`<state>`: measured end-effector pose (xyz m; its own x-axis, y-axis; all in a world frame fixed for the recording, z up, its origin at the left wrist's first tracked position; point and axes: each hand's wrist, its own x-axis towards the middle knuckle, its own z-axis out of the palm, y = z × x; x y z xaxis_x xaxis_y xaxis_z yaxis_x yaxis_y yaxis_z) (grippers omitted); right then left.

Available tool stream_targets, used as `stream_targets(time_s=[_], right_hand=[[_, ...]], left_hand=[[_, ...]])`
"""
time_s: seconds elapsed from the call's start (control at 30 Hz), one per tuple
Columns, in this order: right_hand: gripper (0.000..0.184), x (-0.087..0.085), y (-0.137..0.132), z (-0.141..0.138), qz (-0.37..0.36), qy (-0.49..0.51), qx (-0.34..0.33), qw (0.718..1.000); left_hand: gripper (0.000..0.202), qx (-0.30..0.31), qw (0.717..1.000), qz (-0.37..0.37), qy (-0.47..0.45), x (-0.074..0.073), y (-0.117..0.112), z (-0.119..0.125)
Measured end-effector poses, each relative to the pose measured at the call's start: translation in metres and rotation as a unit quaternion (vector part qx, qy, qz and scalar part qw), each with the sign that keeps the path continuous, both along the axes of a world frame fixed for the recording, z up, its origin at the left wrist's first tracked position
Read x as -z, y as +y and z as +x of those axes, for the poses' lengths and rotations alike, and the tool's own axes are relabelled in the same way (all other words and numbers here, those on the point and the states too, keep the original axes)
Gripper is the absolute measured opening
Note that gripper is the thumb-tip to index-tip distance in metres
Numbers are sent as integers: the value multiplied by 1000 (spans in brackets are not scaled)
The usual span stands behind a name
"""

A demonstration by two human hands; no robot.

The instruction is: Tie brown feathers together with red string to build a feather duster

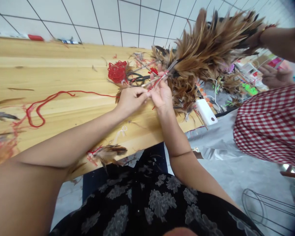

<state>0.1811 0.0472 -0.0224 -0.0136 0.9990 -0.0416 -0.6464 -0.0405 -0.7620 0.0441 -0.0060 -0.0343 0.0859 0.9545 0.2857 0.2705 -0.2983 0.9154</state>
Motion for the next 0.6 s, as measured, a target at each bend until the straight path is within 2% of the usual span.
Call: stream_targets(time_s=[0.13, 0.27, 0.4, 0.6], right_hand=[[30, -21, -11, -2, -49, 35, -2, 998], [42, -31, -15, -3, -27, 84, -2, 996], [35, -25, -12, -6, -27, 80, -29, 996], [22, -17, -11, -19, -34, 93, -34, 995]], left_hand=[[15, 31, 990, -28, -137, -1, -7, 3], [24, 70, 949, -94, -294, -3, -8, 5], [21, 33, 928, -131, -347, -1, -2, 5], [17, -17, 926, -106, -361, 14, 21, -6]])
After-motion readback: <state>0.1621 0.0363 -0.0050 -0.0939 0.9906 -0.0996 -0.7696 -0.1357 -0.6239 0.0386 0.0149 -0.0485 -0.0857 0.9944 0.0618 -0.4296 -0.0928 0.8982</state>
